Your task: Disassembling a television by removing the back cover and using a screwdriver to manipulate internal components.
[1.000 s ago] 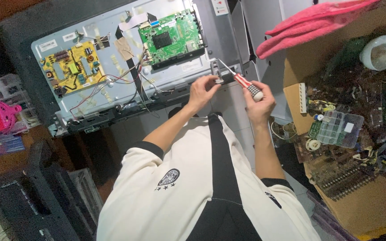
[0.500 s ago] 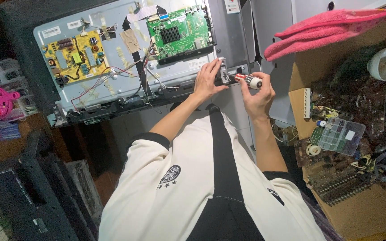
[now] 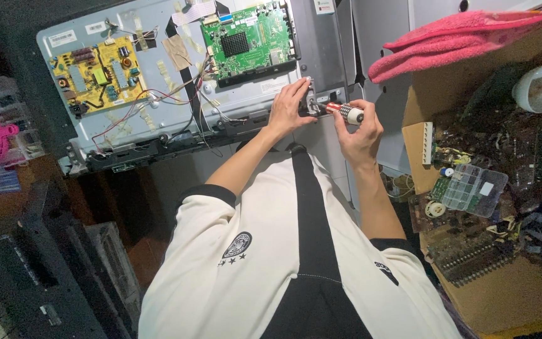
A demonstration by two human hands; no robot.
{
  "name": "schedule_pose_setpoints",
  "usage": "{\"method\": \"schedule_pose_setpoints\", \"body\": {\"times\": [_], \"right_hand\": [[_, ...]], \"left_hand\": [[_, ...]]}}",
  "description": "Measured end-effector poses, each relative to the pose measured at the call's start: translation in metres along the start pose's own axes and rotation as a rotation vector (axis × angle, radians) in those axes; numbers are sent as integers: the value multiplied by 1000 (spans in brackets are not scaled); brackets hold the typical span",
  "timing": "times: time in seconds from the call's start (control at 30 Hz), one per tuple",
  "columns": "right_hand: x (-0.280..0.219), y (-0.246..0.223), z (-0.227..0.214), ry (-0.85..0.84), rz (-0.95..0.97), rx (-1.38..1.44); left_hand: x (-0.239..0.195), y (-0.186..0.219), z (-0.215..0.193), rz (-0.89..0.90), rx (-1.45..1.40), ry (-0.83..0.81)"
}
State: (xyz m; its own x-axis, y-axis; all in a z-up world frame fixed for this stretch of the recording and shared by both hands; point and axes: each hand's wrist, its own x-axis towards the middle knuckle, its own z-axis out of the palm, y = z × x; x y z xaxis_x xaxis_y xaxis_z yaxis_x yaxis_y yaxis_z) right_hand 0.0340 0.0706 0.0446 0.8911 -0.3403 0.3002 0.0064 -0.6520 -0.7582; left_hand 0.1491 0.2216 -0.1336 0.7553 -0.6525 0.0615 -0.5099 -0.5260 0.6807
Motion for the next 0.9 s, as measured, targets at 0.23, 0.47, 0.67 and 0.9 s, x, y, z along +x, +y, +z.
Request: {"method": "schedule_pose_setpoints", "body": {"times": [0.23,0.47,0.67,0.9], "right_hand": [[13,-17,-5,-95,-13,-28],[38,-16,-5,-241,-134,-148],[47,-16,-12,-183,-110,-460],[57,-33,-12,-261,-302,-686]], "left_hand": [[-1,5,-8,-9,3,-15],[0,17,-18,-39,-26,-45],[0,13,-11,-26,-5,-51],[-1,31,-21,-65,-21,-58]]}}
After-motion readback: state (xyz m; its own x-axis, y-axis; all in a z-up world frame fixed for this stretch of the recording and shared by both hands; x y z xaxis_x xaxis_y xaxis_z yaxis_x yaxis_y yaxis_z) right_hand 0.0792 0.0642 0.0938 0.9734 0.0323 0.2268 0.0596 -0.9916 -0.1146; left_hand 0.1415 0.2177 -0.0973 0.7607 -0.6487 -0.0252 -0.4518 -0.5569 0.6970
